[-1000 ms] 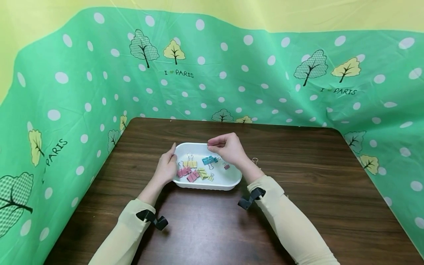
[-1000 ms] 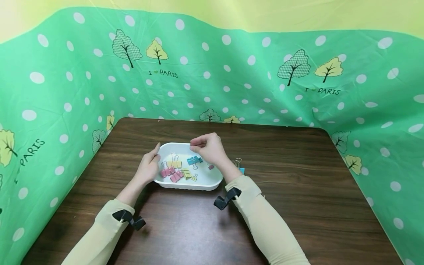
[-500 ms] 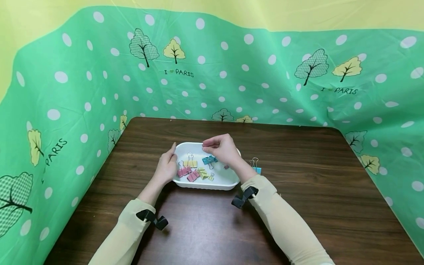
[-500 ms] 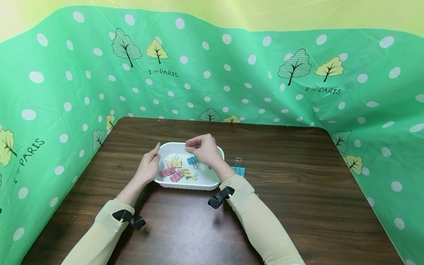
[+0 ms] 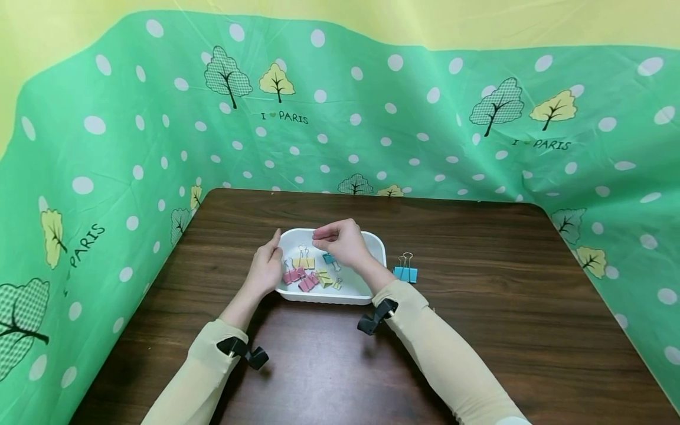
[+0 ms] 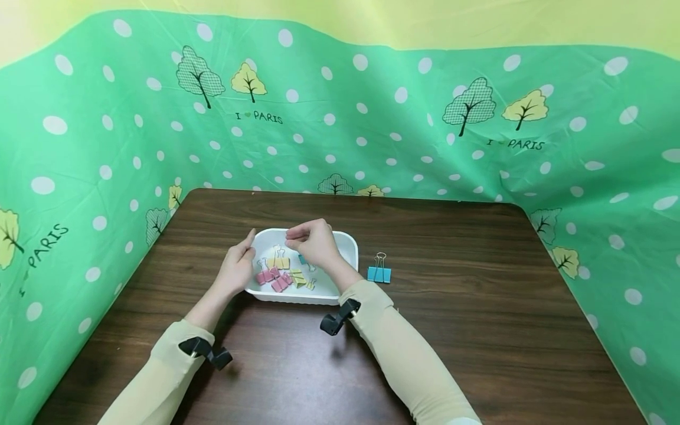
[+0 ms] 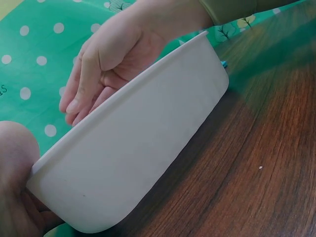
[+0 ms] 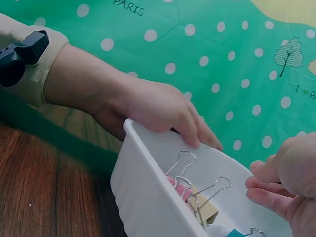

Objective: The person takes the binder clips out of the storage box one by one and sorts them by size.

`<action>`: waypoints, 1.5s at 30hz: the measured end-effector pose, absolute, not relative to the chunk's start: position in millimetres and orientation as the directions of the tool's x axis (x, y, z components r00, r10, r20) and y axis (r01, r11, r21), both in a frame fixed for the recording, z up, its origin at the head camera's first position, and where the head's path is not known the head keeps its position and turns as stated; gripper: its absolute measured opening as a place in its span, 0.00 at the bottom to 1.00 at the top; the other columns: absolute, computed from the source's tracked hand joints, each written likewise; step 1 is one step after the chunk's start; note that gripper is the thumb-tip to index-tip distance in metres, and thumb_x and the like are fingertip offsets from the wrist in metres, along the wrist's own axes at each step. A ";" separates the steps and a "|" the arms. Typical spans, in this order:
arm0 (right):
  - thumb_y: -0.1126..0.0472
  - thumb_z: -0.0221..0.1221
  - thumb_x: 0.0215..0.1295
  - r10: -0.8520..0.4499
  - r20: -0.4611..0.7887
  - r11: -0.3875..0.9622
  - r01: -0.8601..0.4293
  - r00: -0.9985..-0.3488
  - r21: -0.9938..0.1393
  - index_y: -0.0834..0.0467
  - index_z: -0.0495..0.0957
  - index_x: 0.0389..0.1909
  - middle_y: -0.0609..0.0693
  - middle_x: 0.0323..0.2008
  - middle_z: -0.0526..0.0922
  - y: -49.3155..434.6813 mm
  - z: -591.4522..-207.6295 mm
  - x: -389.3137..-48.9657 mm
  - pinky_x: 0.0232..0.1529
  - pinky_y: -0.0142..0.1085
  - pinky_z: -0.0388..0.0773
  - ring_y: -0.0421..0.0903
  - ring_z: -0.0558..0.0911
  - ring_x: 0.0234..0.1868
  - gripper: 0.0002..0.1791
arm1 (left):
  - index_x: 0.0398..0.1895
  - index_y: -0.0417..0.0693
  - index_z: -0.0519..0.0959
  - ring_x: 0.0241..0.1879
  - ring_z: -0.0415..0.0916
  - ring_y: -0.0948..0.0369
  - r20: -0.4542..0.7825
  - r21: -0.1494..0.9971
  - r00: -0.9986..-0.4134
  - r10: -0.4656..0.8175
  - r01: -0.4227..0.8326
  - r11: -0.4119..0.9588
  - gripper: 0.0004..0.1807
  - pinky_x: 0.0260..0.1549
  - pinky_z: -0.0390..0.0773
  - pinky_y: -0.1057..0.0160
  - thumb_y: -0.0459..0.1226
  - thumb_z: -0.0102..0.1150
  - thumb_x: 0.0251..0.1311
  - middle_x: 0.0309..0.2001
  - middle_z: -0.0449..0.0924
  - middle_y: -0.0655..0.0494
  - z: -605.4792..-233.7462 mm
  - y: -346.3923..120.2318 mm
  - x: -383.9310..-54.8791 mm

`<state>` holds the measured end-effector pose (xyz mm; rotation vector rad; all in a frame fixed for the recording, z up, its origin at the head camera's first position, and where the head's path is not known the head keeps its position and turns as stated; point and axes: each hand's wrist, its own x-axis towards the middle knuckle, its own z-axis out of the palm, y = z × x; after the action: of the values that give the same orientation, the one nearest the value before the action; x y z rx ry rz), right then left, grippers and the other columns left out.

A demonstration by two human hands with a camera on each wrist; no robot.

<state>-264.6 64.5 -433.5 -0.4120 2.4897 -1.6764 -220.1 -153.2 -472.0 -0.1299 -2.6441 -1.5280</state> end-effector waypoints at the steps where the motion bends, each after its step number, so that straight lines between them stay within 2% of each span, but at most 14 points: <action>1: 0.68 0.72 0.66 -0.286 0.060 0.356 -0.165 -0.956 -0.920 0.64 0.91 0.45 0.50 0.37 0.91 62.8 -434.5 -264.7 0.43 0.35 0.86 0.44 0.89 0.39 0.09 | 0.81 0.32 0.59 0.78 0.56 0.46 0.113 0.860 -0.993 0.031 0.113 0.497 0.29 0.78 0.52 0.49 0.31 0.37 0.79 0.81 0.57 0.44 -472.1 -153.3 -220.2; 15: 0.69 0.73 0.65 -0.317 0.067 0.388 -0.194 -0.946 -0.901 0.65 0.91 0.44 0.51 0.37 0.91 48.0 -438.6 -269.8 0.43 0.35 0.86 0.44 0.90 0.38 0.09 | 0.81 0.32 0.59 0.78 0.57 0.46 0.121 0.857 -0.992 0.028 0.119 0.502 0.29 0.78 0.53 0.48 0.31 0.38 0.79 0.80 0.59 0.44 -472.5 -154.2 -221.3; 34: 0.69 0.74 0.63 -0.304 0.027 0.451 -0.169 -0.952 -0.876 0.64 0.91 0.45 0.50 0.36 0.91 40.5 -439.3 -276.2 0.42 0.34 0.86 0.43 0.89 0.37 0.09 | 0.80 0.31 0.60 0.77 0.58 0.45 0.133 0.852 -0.991 0.032 0.131 0.507 0.29 0.77 0.54 0.47 0.31 0.38 0.79 0.80 0.59 0.41 -474.2 -154.2 -222.1; 45: 0.68 0.75 0.63 -0.327 -0.012 0.489 -0.159 -0.945 -0.857 0.63 0.91 0.45 0.50 0.36 0.91 33.0 -445.1 -280.7 0.45 0.34 0.85 0.43 0.89 0.38 0.10 | 0.80 0.31 0.59 0.77 0.58 0.45 0.131 0.856 -0.991 0.032 0.129 0.501 0.29 0.77 0.54 0.47 0.31 0.38 0.79 0.80 0.59 0.41 -473.7 -153.7 -222.0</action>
<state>-280.7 33.0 -445.1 -0.4218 2.5577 -1.4447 -222.0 -153.7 -473.7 -0.1415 -2.6355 -1.5158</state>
